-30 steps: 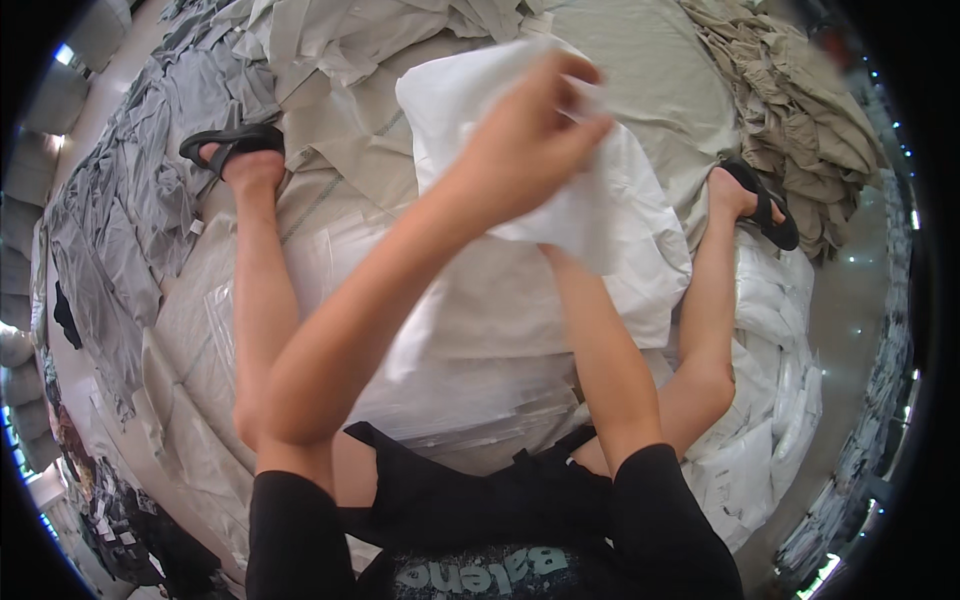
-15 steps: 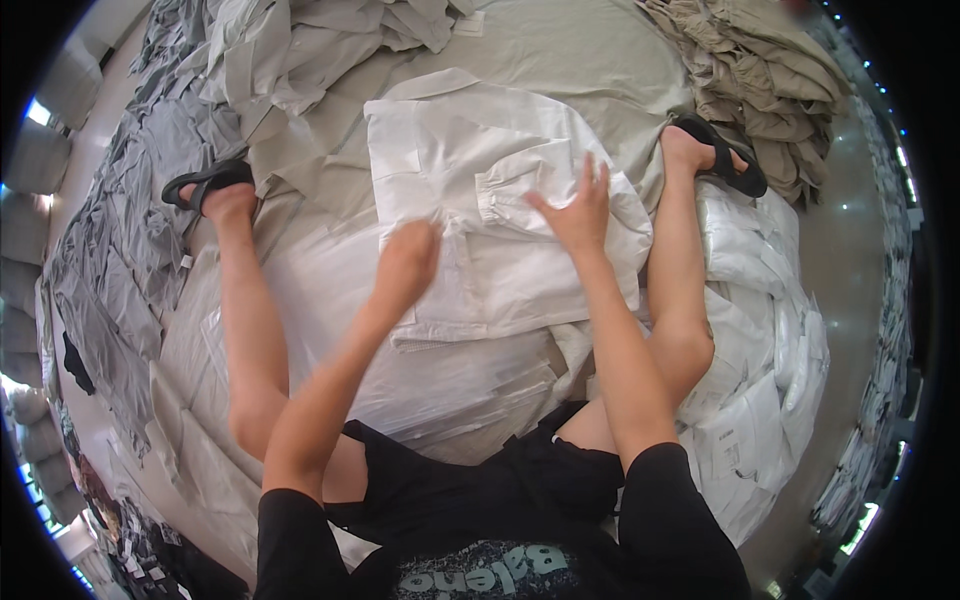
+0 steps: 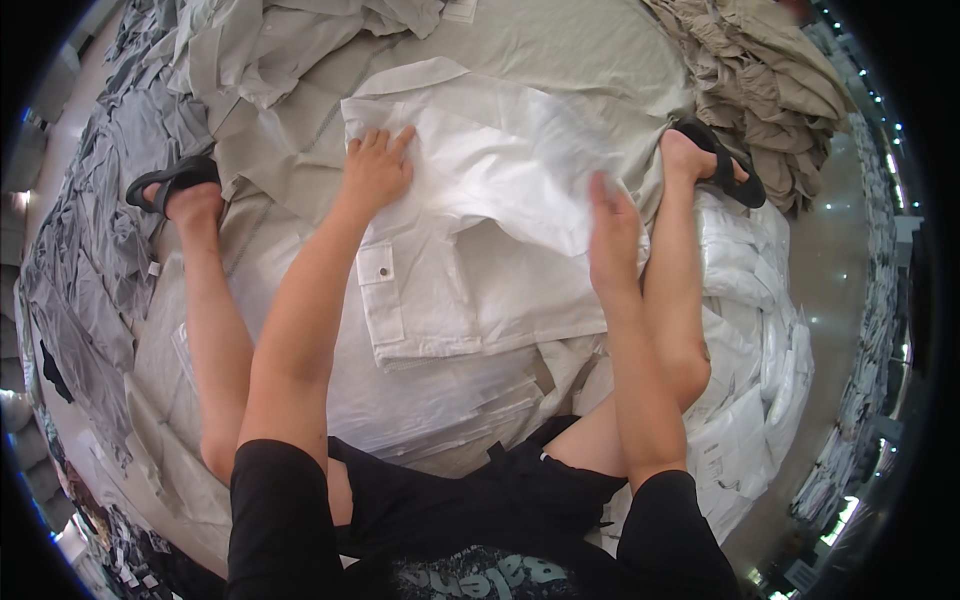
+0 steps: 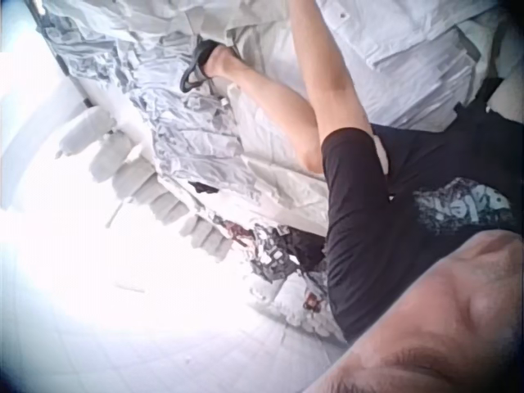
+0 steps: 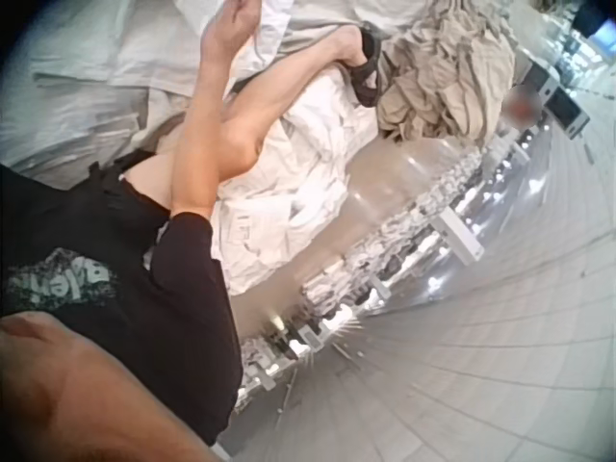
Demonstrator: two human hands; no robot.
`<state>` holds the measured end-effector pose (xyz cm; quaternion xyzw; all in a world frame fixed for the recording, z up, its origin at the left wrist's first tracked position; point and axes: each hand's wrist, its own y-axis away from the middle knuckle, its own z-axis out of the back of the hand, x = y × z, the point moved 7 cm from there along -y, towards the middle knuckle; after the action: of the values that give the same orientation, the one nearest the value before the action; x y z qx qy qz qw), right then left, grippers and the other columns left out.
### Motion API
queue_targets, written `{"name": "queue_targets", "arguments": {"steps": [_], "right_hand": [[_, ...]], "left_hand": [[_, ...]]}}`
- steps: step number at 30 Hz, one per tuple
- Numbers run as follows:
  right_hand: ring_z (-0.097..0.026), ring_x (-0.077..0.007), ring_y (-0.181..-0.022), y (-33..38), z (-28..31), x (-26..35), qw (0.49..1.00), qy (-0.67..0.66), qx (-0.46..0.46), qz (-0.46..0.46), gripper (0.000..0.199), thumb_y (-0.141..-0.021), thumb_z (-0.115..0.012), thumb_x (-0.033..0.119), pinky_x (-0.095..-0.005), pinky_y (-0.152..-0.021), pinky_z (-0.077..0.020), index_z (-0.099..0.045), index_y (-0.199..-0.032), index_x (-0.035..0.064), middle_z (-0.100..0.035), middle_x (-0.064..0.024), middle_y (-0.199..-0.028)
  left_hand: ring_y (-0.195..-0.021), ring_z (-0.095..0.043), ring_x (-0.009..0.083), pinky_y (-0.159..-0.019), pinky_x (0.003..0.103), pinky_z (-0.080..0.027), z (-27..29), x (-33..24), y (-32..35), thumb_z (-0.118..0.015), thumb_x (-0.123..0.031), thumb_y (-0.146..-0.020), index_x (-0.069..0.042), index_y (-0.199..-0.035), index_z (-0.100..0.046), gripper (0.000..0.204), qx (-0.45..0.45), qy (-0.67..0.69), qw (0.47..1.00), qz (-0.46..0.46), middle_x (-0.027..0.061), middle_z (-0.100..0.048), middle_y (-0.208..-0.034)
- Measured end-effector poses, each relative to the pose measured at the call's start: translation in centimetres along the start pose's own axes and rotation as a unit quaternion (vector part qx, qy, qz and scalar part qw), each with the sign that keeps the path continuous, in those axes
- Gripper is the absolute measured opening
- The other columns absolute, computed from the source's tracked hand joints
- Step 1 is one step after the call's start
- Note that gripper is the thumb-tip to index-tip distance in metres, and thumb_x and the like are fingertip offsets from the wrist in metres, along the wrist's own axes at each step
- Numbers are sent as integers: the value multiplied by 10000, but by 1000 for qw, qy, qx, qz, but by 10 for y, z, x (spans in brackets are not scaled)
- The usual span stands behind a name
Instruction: The person sits on the floor and repeatedly folds white shirts, places them into clear plastic bags, and seals the bags. They handle the garments one at a time, smoothing and aligning them before packaging.
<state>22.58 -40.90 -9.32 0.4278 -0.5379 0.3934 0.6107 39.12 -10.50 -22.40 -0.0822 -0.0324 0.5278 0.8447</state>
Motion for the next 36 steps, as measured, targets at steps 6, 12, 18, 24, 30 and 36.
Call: {"name": "queue_targets", "arguments": {"steps": [6,12,18,24,30,36], "right_hand": [[-552,-293,-1454,108,-64,46,875,-285,387,54,408,-1073,-593,301,-543,-1281,-311,-703,-1374,48,-699,-131,-1425],[-574,-359,-1424,211,-88,-83,738,188,623,180,470,-891,-655,8,-532,-1285,-339,-726,-1348,93,-717,-168,-1375],[-587,-418,-1366,93,-20,-27,840,388,283,253,519,-900,-634,3,-493,-1188,-457,-608,-1418,-26,-646,-252,-1416],[-629,-441,-1280,-15,126,-39,749,662,18,6,618,-971,-726,275,-503,-1108,-487,-551,-1487,-16,-691,-278,-1316],[-715,-470,-1036,-5,41,33,869,474,-23,139,331,-1000,-629,186,-543,-914,-559,-707,-1282,31,-764,-254,-1088],[-743,-247,-881,97,-124,64,930,156,316,104,521,-984,-767,190,-367,-825,-591,-641,-1457,13,-746,-199,-1181]], "left_hand": [[-1269,-583,254,-962,474,-459,-28,48,-8,-663,-277,-901,-168,-1390,-693,502,-59,76,994,-61,57,-678,-1252],[-1375,-562,303,-1080,544,-481,-20,33,-23,-592,-249,-1000,-117,-1348,-653,377,57,49,997,-27,109,-661,-1332],[-1344,-568,434,-1124,551,-464,23,52,8,-623,-55,-941,-92,-1435,-622,495,-97,241,965,30,205,-644,-1420],[-1621,-289,374,-1332,566,-170,63,-115,86,-641,-421,-1031,-228,-1632,-489,649,-17,149,983,-105,157,-507,-1625],[-1608,-309,386,-1326,538,-185,15,-88,106,-562,-552,-1059,-239,-1604,-530,629,4,137,991,-14,169,-520,-1622],[-1233,-666,277,-1092,392,-498,21,-28,132,-576,-572,-1062,-44,-1513,-587,694,78,765,595,235,138,-695,-1394]]}}
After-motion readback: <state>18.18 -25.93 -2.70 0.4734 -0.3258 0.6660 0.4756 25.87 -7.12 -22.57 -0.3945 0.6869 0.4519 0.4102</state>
